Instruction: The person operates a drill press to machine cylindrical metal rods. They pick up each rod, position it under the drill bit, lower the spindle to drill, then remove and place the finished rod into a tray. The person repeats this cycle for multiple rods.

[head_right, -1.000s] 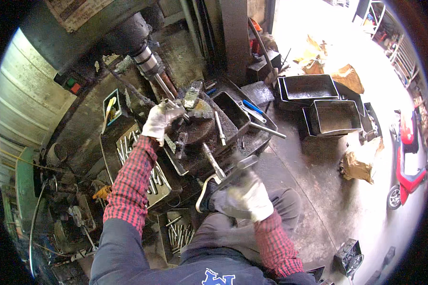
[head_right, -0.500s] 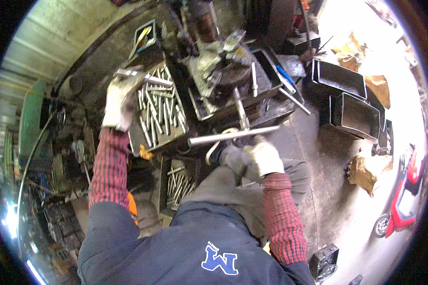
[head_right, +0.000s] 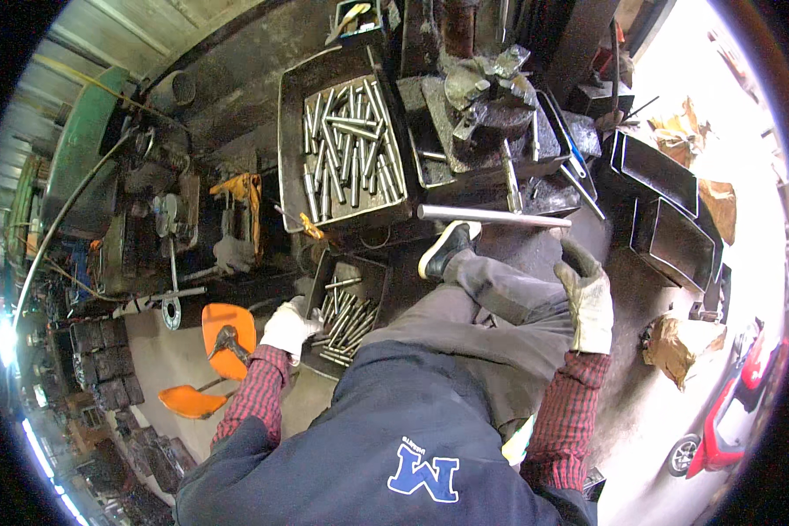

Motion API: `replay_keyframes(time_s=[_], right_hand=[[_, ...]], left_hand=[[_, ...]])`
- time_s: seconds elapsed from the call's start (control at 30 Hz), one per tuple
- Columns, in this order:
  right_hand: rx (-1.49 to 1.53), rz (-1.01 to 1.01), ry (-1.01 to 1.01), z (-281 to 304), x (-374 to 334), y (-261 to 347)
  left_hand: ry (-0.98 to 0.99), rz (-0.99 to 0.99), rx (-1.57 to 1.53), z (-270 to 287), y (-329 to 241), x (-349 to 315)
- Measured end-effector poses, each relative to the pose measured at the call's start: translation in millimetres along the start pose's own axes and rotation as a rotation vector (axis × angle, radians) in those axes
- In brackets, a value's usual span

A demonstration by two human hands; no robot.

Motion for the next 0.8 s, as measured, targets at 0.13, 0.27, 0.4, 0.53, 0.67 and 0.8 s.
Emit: replay_keyframes(time_s=[0.13, 0.27, 0.4, 0.53, 0.67, 0.8], right_hand=[[-0.011, -0.054, -0.072, 12.0, -19.0, 12.7], [-0.088, -0.084, -0.118, 23.5, -35.3, 10.5], [-0.123, -0.034, -0.166, 43.4, -46.4, 4.0], [-0.092, -0.080, -0.220, 62.4, -59.3, -11.6], [0.075, -0.230, -0.284, 71.1, -64.4, -29.7], [0.020, -0.271, -0.273, 61.7, -46.3, -28.7]], left_hand=[[-0.024, -0.374, -0.323, 14.3, -88.3, 7.3], [-0.056, -0.534, -0.531, 32.8, -193.8, 67.7], [-0.160, -0.482, 0.044, 28.9, -262.2, 202.2], [0.012, -0.697, 0.769, -31.1, -292.5, 312.1], [0.175, -0.498, 0.672, -69.6, -297.1, 367.8], [0.089, -0.601, 0.618, -65.0, -290.6, 368.4]])
Point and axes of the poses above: each hand's wrist, its own x-axis towards the middle knuckle, its own z-axis out of the back of the hand, y = z × x, the point moved 2 cm from there along x, towards the middle knuckle, and after that the axes turned 6 degrees about z, right-handed, at the moved point
